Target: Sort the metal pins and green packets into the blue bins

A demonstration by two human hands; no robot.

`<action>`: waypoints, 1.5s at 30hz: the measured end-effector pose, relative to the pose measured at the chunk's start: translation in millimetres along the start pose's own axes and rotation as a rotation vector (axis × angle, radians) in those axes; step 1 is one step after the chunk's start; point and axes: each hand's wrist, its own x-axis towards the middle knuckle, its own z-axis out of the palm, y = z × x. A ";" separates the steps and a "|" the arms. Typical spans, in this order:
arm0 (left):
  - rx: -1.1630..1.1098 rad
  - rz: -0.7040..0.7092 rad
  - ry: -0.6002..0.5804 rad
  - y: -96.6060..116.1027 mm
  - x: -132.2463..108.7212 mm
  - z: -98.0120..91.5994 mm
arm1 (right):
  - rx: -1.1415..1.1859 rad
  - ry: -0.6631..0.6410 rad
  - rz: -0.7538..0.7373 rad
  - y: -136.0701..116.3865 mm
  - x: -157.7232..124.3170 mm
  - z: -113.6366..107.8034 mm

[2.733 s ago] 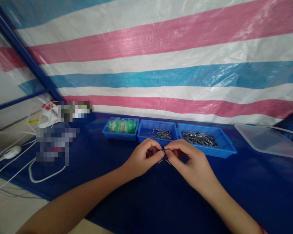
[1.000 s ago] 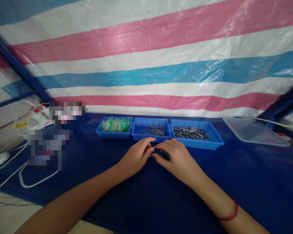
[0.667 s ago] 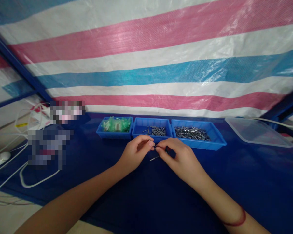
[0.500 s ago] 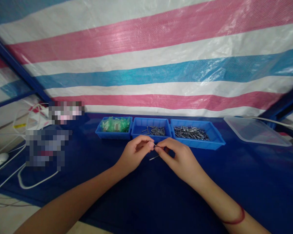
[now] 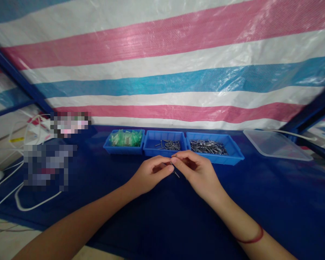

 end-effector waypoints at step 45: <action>0.691 0.132 0.014 -5.9 6.6 -8.5 | -0.803 0.109 -0.207 9.4 28.9 -61.7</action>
